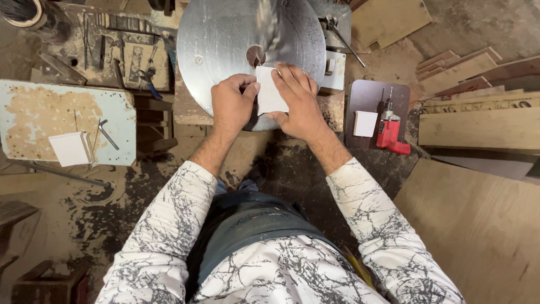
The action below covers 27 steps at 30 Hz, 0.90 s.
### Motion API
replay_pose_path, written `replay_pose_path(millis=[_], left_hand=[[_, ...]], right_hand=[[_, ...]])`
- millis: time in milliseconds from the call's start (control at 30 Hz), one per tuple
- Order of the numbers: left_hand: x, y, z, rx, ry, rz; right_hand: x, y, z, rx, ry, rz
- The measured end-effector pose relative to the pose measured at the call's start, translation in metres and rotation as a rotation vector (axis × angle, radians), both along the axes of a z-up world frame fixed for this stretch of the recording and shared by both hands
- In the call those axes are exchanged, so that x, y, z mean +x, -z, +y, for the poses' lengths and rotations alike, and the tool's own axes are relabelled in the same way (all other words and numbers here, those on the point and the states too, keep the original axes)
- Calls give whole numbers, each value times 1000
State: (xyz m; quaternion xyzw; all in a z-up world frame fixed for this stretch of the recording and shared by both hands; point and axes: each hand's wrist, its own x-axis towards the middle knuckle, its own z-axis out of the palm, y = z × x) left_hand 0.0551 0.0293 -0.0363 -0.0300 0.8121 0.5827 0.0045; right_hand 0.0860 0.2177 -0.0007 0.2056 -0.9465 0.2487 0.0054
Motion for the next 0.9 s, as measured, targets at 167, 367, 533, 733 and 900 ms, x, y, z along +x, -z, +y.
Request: replay_pose_path(millis=[167, 367, 533, 733, 900], left_hand=[[-2, -4, 0, 10, 8, -26], [-5, -4, 0, 5, 13, -56], [-7, -2, 1, 6, -8, -20], [-7, -1, 4, 6, -30, -24], [-8, -1, 5, -14, -28, -19]], right_hand=[[-5, 2, 0, 27, -10, 6], [-7, 3, 2, 29, -9, -11], [-8, 2, 1, 25, -9, -19], [-10, 1, 1, 28, -19, -3], [-12, 0, 2, 28, -19, -9]])
